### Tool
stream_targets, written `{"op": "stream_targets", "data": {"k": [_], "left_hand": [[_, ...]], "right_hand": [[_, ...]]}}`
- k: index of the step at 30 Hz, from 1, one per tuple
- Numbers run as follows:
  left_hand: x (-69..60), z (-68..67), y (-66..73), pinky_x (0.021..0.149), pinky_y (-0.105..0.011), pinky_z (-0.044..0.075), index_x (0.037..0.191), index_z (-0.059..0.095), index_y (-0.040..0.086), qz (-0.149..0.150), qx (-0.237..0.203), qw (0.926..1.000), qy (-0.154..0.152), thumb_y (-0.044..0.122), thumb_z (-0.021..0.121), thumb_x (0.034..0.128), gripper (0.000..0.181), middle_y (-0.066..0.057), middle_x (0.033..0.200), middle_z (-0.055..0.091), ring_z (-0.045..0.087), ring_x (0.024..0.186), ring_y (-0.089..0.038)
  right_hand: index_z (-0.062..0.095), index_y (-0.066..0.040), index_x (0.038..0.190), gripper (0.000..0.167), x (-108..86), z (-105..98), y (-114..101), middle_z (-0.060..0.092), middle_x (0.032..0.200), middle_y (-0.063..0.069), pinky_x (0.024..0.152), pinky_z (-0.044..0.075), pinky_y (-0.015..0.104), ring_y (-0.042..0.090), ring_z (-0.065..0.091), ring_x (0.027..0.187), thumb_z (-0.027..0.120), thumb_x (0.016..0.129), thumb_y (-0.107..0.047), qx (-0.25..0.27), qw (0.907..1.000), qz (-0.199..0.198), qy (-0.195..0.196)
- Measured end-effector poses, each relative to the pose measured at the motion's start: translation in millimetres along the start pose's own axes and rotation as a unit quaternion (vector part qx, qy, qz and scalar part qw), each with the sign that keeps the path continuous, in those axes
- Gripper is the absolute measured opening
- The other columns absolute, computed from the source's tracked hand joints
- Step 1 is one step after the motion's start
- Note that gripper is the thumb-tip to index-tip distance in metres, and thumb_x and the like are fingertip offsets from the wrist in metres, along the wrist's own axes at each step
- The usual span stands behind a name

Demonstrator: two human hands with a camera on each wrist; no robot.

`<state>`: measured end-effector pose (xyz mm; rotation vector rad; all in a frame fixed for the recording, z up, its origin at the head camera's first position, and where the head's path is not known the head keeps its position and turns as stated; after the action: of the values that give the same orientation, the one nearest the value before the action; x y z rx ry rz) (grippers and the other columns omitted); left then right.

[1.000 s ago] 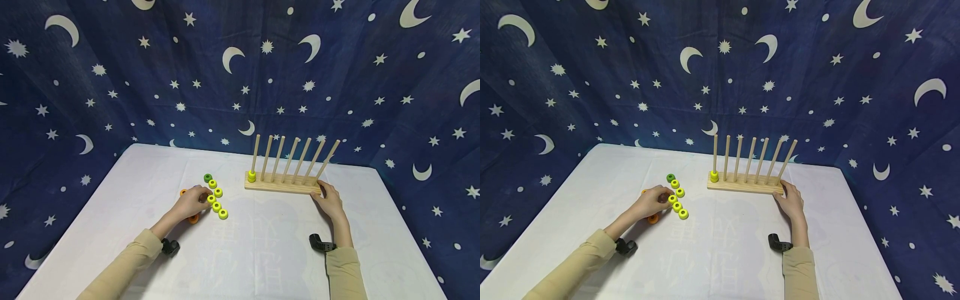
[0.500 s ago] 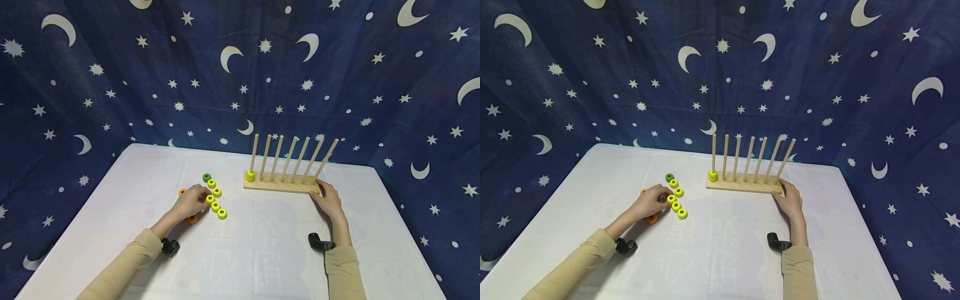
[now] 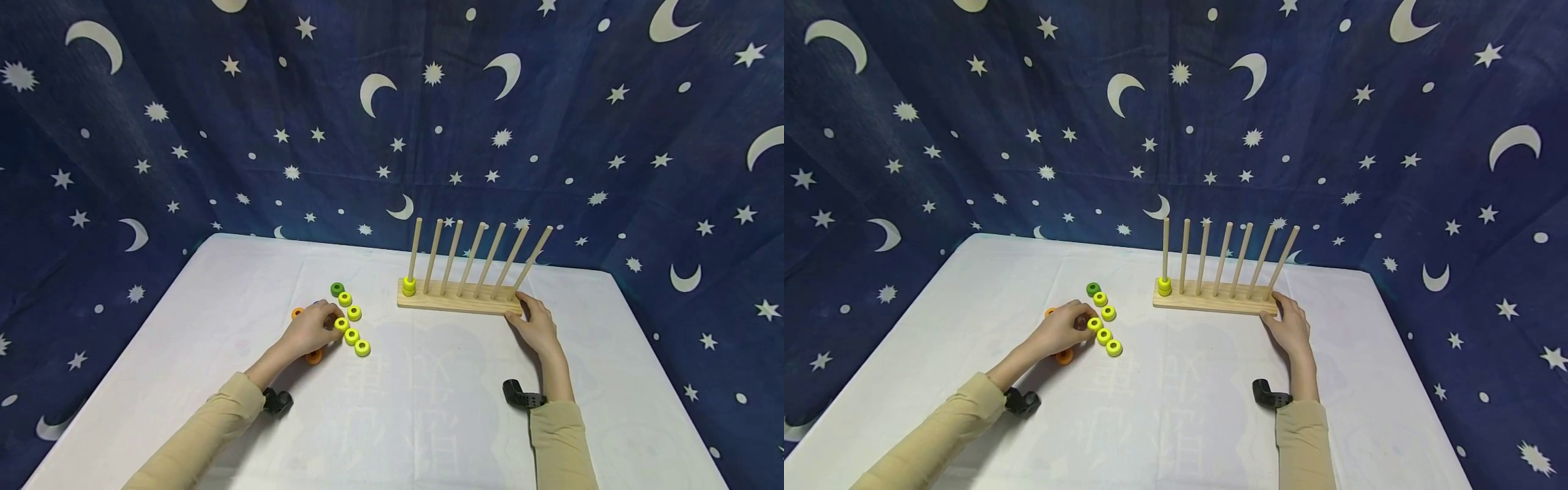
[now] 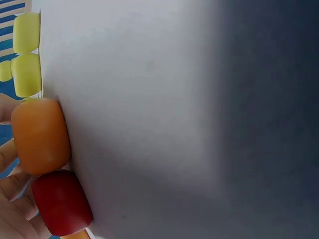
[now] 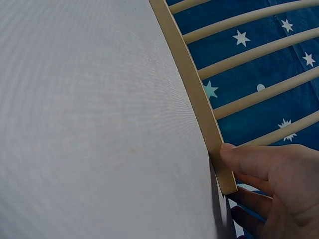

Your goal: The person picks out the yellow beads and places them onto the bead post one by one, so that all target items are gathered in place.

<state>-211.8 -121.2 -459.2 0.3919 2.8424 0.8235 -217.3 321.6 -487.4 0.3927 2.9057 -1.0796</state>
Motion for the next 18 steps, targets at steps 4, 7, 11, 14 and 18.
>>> {"op": "stream_targets", "data": {"k": [4,7,11,14,18], "left_hand": [[-0.1,-0.4,-0.9,0.067,-0.028,0.042,0.103,0.068,0.007,-0.005,-0.009,0.9999,0.002,0.018,0.074,0.0782,0.028,-0.004,0.09,0.06,0.051,0.077,-0.015],[-0.2,0.0,-2.2,0.068,-0.029,0.045,0.102,0.068,0.008,-0.009,-0.019,0.9998,0.004,0.02,0.074,0.0783,0.027,-0.004,0.091,0.061,0.054,0.078,-0.015],[-0.4,0.0,-2.1,0.071,-0.031,0.049,0.102,0.067,0.009,-0.02,-0.029,0.9994,0.003,0.021,0.074,0.0787,0.028,-0.004,0.094,0.064,0.057,0.082,-0.014],[-0.6,-0.9,-1.4,0.07,-0.031,0.049,0.103,0.066,0.009,-0.03,-0.036,0.9989,0.005,0.021,0.074,0.0789,0.028,-0.004,0.093,0.065,0.058,0.081,-0.014],[-1.0,-2.5,-0.9,0.067,-0.029,0.048,0.103,0.065,0.009,-0.039,-0.042,0.9983,0.01,0.021,0.074,0.0792,0.028,-0.004,0.091,0.065,0.057,0.078,-0.015]], "right_hand": [[0.03,-0.003,0.149,0.065,-0.1,-0.3,0.3,0.026,0.153,0.028,0.112,0.011,0.067,0.048,0.018,0.142,0.057,0.094,-0.024,-0.002,1.0,-0.004,-0.001],[0.03,-0.002,0.149,0.065,-0.7,-1.0,0.7,0.025,0.153,0.028,0.113,0.011,0.067,0.048,0.018,0.142,0.056,0.094,-0.025,-0.006,0.9999,-0.009,-0.002],[0.029,-0.003,0.149,0.065,-1.8,-1.3,1.4,0.025,0.154,0.028,0.113,0.011,0.067,0.048,0.017,0.143,0.056,0.095,-0.025,-0.005,1.0,-0.004,-0.004],[0.028,-0.003,0.15,0.065,-2.3,-0.9,1.0,0.024,0.154,0.027,0.113,0.01,0.068,0.048,0.016,0.143,0.056,0.095,-0.025,-0.001,1.0,0.001,-0.004],[0.028,-0.003,0.15,0.065,-1.7,-0.4,-0.3,0.024,0.154,0.027,0.112,0.01,0.069,0.048,0.015,0.143,0.056,0.094,-0.024,0.001,1.0,-0.002,-0.002]]}}
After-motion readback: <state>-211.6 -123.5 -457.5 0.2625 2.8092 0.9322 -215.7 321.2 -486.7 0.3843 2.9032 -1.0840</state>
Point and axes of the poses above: each hand's wrist, its own x-axis towards the middle knuckle, its own z-axis out of the palm, y = z × x, the point moved 1 cm from there along x, towards the middle knuckle
